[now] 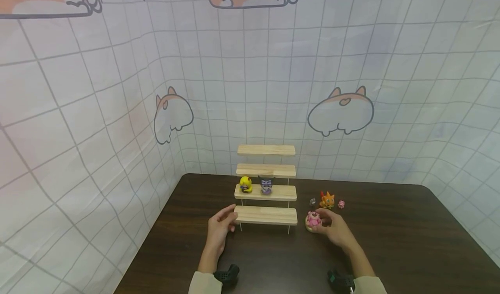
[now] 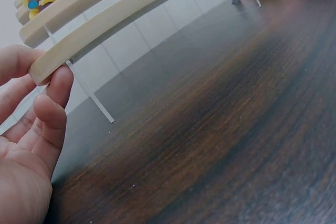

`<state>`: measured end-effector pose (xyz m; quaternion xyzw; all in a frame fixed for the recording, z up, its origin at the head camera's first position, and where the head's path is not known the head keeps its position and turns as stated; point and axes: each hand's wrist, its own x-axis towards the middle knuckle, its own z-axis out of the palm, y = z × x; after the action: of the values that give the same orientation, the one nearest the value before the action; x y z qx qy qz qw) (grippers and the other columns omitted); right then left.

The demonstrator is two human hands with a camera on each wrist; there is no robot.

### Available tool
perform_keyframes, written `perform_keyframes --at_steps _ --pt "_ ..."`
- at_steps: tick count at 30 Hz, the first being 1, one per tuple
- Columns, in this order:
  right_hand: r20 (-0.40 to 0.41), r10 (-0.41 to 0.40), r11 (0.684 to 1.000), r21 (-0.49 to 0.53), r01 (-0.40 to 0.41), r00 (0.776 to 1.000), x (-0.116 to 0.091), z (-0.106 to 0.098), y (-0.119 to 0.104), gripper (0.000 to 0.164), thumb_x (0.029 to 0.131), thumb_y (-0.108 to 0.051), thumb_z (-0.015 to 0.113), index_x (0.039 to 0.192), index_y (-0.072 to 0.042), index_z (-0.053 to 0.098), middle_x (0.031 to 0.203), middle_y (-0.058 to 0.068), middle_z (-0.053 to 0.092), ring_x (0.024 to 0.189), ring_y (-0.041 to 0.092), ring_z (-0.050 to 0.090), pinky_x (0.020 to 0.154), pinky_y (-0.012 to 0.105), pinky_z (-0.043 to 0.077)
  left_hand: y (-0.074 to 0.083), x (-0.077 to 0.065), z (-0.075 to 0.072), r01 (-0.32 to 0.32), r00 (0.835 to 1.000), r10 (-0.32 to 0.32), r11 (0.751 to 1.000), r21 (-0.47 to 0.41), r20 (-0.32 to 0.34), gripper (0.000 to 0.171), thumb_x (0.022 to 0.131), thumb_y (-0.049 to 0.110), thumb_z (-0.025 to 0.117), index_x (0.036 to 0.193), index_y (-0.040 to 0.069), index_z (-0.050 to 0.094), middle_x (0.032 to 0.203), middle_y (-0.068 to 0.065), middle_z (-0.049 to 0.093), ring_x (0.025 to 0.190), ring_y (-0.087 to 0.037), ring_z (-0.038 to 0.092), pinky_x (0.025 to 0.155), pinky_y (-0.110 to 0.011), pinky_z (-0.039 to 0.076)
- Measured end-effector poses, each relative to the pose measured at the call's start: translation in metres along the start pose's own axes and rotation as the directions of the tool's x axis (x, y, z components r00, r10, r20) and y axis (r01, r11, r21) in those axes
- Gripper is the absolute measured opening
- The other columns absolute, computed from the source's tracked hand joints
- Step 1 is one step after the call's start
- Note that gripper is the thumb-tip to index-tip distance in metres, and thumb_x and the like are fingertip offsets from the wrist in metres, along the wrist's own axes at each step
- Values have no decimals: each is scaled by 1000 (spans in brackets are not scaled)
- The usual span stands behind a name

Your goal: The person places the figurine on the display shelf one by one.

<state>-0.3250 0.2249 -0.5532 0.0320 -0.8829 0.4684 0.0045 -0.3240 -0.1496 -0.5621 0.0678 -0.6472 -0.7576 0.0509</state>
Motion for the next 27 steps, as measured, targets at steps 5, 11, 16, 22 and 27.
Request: perform_keyframes --at_steps 5,11,16,22,27 --pt "-10 -22 1000 14 23 1000 0 -1 -1 55 83 -12 84 132 -1 61 126 22 67 109 31 65 84 36 52 0 0 0 0 1000 0 1000 0 5 40 95 16 73 132 2 67 94 1 72 73 -11 66 58 -21 49" --pt "-32 -46 999 20 47 998 1 -3 -2 57 83 -15 85 134 -3 61 126 22 68 106 29 68 82 33 53 0 0 0 2 1000 -2 1000 -5 3 39 95 14 73 131 3 68 93 2 71 72 -11 66 57 -21 49" --pt "-43 -60 998 20 61 997 1 -7 -4 58 84 -17 85 136 -4 61 130 23 66 106 30 68 80 31 54 -2 1 0 3 1000 -3 1000 -12 2 38 94 13 74 130 3 69 90 2 70 70 -11 66 56 -21 49" --pt "-64 -74 997 26 76 995 1 -11 -9 55 85 -14 84 134 -4 62 126 23 67 105 32 69 79 33 56 -2 2 0 4 1000 -4 1000 -3 -6 37 94 13 74 130 4 69 90 1 71 71 -11 67 57 -21 49" --pt "-71 -75 996 32 77 995 0 -14 -15 55 85 -17 84 134 -5 62 127 22 66 106 33 68 80 36 57 -2 2 0 1 1000 -1 1000 -11 -3 37 94 13 74 130 4 69 91 1 71 71 -11 67 56 -21 49"
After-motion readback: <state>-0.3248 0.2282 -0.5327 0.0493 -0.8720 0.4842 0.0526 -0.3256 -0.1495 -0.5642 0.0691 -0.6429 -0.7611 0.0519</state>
